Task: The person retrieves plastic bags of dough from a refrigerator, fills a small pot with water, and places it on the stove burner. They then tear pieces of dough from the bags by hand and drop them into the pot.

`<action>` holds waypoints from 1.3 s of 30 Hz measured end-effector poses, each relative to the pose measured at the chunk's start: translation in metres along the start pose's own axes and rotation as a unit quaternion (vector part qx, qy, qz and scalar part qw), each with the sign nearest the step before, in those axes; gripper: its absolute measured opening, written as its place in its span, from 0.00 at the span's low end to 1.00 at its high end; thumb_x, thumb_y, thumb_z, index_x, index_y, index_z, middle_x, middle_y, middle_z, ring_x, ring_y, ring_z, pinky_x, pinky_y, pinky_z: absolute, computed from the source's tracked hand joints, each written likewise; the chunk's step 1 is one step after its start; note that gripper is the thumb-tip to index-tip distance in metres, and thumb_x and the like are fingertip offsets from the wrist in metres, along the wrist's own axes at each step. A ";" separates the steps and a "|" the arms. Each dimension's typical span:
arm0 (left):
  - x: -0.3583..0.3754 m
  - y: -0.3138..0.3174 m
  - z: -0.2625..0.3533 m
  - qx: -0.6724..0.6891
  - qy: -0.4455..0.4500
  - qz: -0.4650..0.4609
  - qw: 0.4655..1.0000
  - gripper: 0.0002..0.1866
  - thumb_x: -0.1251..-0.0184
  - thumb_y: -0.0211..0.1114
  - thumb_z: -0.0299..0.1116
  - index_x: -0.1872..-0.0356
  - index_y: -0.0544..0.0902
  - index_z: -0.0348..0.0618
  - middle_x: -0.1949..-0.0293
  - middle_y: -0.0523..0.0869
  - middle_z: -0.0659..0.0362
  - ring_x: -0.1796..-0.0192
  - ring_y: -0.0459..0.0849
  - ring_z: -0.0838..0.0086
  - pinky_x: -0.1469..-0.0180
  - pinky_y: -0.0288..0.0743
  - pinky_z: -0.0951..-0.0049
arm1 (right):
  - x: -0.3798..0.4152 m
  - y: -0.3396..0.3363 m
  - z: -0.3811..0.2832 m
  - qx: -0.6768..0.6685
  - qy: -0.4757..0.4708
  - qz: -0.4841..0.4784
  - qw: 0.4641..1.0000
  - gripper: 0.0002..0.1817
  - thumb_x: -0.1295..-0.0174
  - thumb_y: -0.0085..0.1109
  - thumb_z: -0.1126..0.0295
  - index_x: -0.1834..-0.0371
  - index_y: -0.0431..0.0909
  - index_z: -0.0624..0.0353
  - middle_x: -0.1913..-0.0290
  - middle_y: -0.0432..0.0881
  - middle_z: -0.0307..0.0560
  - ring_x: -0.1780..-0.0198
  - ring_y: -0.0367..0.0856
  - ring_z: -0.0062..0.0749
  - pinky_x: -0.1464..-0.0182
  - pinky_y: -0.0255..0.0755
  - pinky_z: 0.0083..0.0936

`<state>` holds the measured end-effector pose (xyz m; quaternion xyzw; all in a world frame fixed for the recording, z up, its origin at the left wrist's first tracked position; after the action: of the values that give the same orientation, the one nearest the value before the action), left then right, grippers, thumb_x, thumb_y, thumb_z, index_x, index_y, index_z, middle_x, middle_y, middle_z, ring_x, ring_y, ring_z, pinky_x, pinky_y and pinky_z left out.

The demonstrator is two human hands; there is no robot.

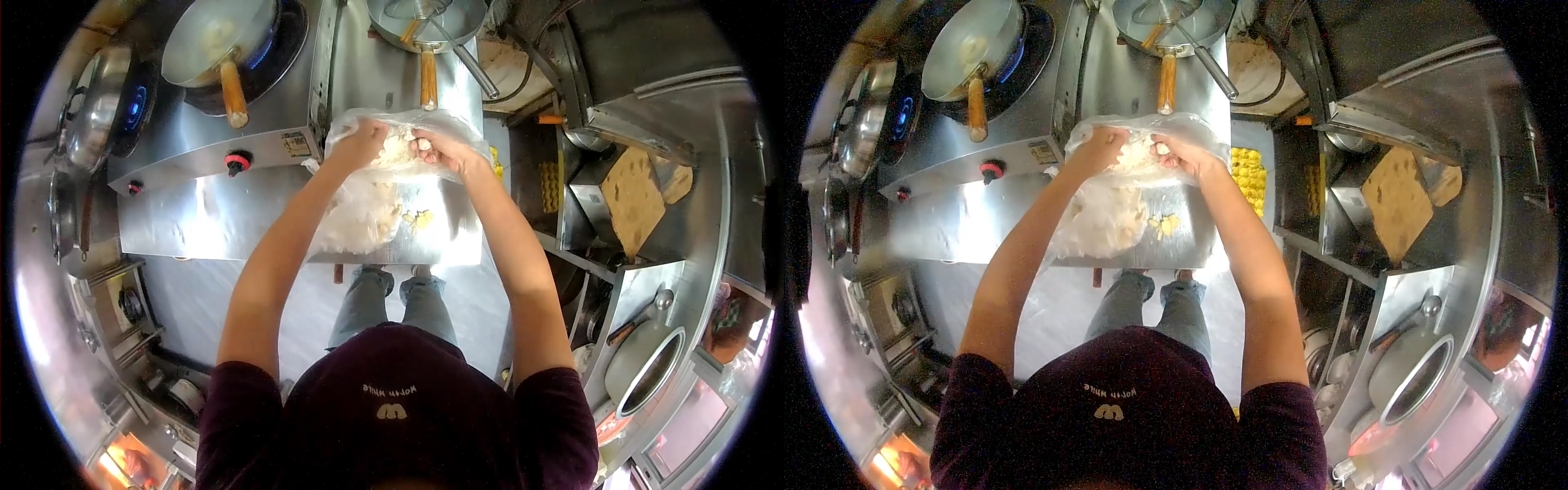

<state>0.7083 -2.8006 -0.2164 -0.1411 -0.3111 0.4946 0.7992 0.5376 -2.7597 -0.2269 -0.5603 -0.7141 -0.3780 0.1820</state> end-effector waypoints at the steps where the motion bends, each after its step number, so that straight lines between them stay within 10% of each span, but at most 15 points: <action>1: 0.001 0.001 0.006 -0.038 -0.018 0.016 0.999 0.15 0.36 0.51 0.43 0.54 0.73 0.47 0.60 0.80 0.52 0.58 0.80 0.64 0.55 0.74 0.66 | -0.002 -0.002 0.002 -0.004 0.000 -0.002 1.000 0.08 0.39 0.50 0.63 0.63 0.73 0.55 0.75 0.75 0.35 0.77 0.69 0.14 0.79 0.61 0.09; 3: 0.010 -0.009 0.037 -0.114 -0.053 0.048 0.991 0.18 0.35 0.53 0.43 0.50 0.73 0.44 0.51 0.76 0.54 0.54 0.78 0.68 0.54 0.75 0.69 | 0.001 0.000 -0.002 -0.010 -0.001 -0.006 1.000 0.08 0.39 0.50 0.64 0.64 0.73 0.55 0.75 0.75 0.35 0.78 0.69 0.13 0.81 0.60 0.08; 9: 0.007 0.024 0.021 0.378 -0.222 -0.173 0.882 0.19 0.34 0.50 0.48 0.48 0.72 0.50 0.53 0.75 0.62 0.53 0.76 0.74 0.55 0.75 0.72 | 0.019 0.021 -0.015 0.095 -0.043 0.008 0.995 0.12 0.38 0.49 0.63 0.59 0.73 0.58 0.63 0.78 0.41 0.71 0.73 0.19 0.71 0.69 0.15; 19: 0.007 0.042 0.014 0.535 -0.196 -0.118 0.814 0.16 0.31 0.47 0.44 0.52 0.73 0.45 0.54 0.73 0.61 0.58 0.75 0.76 0.60 0.75 0.75 | 0.058 0.052 -0.050 0.076 -0.093 0.070 0.990 0.14 0.41 0.48 0.72 0.53 0.72 0.64 0.56 0.76 0.48 0.61 0.77 0.30 0.63 0.72 0.23; 27: 0.036 0.020 0.043 0.428 -0.165 -0.164 0.874 0.19 0.35 0.56 0.42 0.47 0.72 0.45 0.53 0.75 0.62 0.54 0.74 0.77 0.58 0.73 0.78 | 0.063 0.006 -0.058 0.415 -0.288 0.146 0.850 0.14 0.44 0.47 0.76 0.56 0.73 0.67 0.58 0.78 0.52 0.57 0.77 0.36 0.53 0.70 0.29; 30: 0.036 0.013 0.028 0.381 -0.170 -0.097 0.903 0.22 0.37 0.58 0.44 0.47 0.71 0.43 0.53 0.74 0.61 0.53 0.74 0.77 0.57 0.73 0.77 | 0.061 0.019 -0.013 0.685 -0.078 0.054 0.723 0.17 0.46 0.47 0.78 0.51 0.73 0.63 0.52 0.77 0.56 0.50 0.75 0.45 0.46 0.67 0.31; 39: 0.031 0.018 -0.012 0.173 -0.161 -0.141 0.961 0.19 0.40 0.60 0.43 0.56 0.75 0.37 0.58 0.77 0.55 0.62 0.78 0.72 0.65 0.77 0.75 | 0.047 0.014 -0.019 0.590 -0.053 0.140 0.794 0.21 0.40 0.42 0.72 0.42 0.65 0.60 0.45 0.71 0.62 0.44 0.71 0.46 0.43 0.63 0.35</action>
<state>0.7134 -2.7640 -0.2244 0.1263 -0.3617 0.4391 0.8127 0.5336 -2.7416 -0.1778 -0.4572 -0.7208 0.1760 0.4903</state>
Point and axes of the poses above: each hand's wrist, its own x-axis away from the middle knuckle, its own y-axis out of the palm, z = x × y, the point moved 5 cm from there along -x, towards the middle knuckle
